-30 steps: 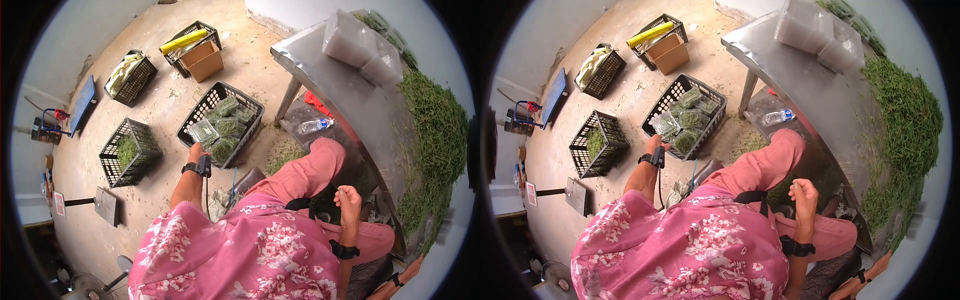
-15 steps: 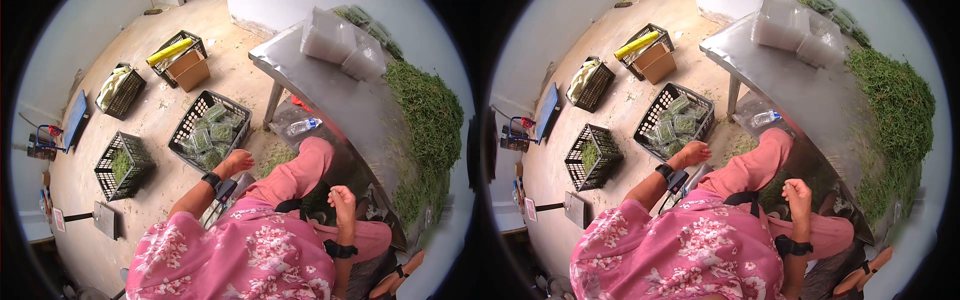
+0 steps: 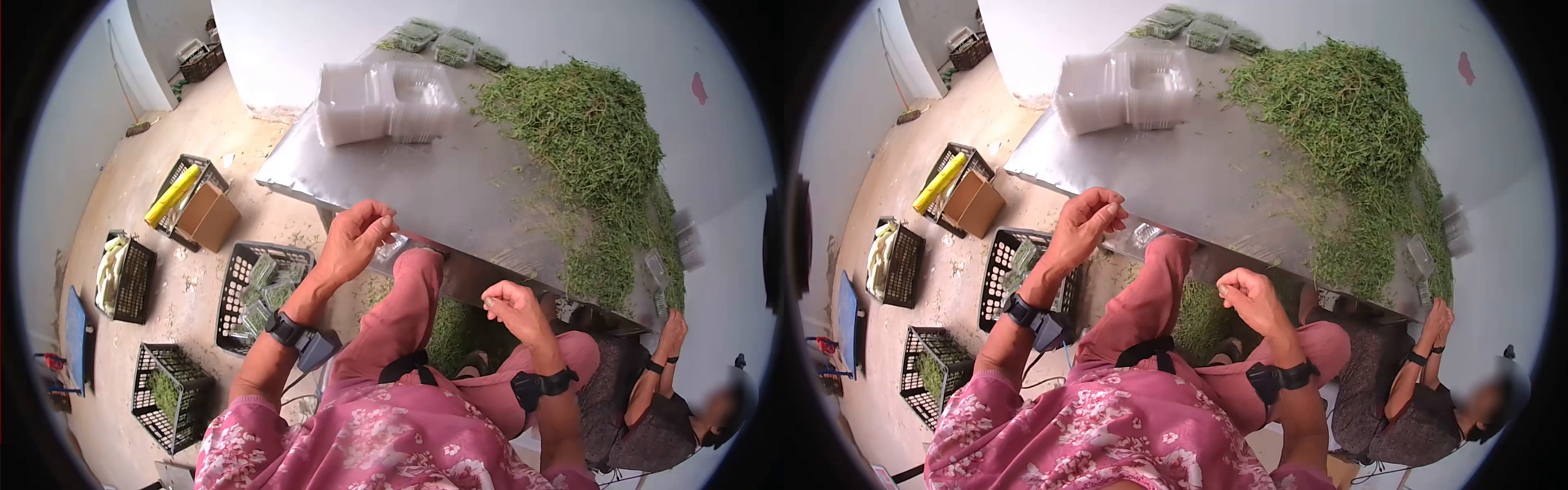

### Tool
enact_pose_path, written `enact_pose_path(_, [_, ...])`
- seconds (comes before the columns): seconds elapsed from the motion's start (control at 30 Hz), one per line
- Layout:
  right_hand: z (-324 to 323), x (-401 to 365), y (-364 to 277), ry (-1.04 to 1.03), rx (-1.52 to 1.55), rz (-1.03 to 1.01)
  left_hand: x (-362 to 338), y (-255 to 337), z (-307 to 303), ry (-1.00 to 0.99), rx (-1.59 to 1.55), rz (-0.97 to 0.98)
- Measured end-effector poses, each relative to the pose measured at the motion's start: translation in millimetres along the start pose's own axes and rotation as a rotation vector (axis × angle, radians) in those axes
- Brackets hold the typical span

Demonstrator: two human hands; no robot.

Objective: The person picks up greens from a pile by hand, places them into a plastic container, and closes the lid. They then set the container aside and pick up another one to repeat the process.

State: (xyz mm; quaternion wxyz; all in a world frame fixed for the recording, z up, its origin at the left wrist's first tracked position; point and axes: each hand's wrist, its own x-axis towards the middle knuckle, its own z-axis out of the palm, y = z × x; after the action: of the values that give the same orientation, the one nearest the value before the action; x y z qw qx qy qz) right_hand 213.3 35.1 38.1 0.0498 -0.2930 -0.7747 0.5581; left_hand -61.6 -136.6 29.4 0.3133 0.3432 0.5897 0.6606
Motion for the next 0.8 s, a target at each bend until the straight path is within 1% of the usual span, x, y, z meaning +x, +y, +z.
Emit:
enact_pose_path(0.03, [-6.1,2.1,-7.3,0.011,-0.024,-0.017,11.2,7.4,4.3,0.003,0.006,0.054])
enact_pose_path(0.07, [-12.6,4.4,-14.1,0.022,-0.05,-0.034,22.7,13.1,7.6,0.029,0.047,0.044])
enact_pose_path(0.13, [-25.7,10.9,-16.8,0.04,-0.082,-0.067,47.3,14.9,12.0,0.127,0.156,0.165])
enact_pose_path(0.17, [-31.4,13.0,-20.6,0.048,-0.101,-0.069,56.1,16.3,13.2,0.182,0.21,0.223])
enact_pose_path(0.2, [-36.7,15.6,-27.1,0.052,-0.12,-0.073,61.3,23.4,15.6,0.31,0.232,0.252])
enact_pose_path(0.3, [-49.0,23.9,-46.6,0.049,-0.188,-0.098,84.7,25.0,-1.9,0.62,0.599,0.626])
enact_pose_path(0.33, [-51.9,27.0,-51.9,0.047,-0.212,-0.108,91.1,26.2,-12.1,0.677,0.697,0.703])
enact_pose_path(0.37, [-53.9,30.1,-55.9,0.039,-0.217,-0.109,96.5,27.6,-20.4,0.727,0.725,0.711])
enact_pose_path(0.43, [-55.9,34.7,-61.2,0.024,-0.223,-0.107,107.1,28.4,-42.9,0.782,0.988,0.687])
enact_pose_path(0.53, [-55.6,44.0,-70.0,0.015,-0.28,-0.172,123.1,17.0,-69.5,0.909,1.086,0.622])
enact_pose_path(0.63, [-47.1,56.4,-94.2,0.004,-0.343,-0.231,137.4,-4.7,-94.9,0.712,0.635,0.376])
enact_pose_path(0.67, [-42.5,62.9,-104.5,0.0,-0.363,-0.265,138.4,-9.6,-100.3,0.62,0.55,0.288])
enact_pose_path(0.7, [-36.7,71.3,-116.8,-0.007,-0.385,-0.298,138.4,-15.0,-98.5,0.599,0.439,0.324])
enact_pose_path(0.73, [-29.6,80.5,-129.3,-0.015,-0.408,-0.332,135.2,-14.1,-94.2,0.621,0.45,0.334])
enact_pose_path(0.8, [-9.1,106.9,-147.0,0.018,-0.43,-0.462,130.9,-14.3,-86.5,0.669,0.47,0.365])
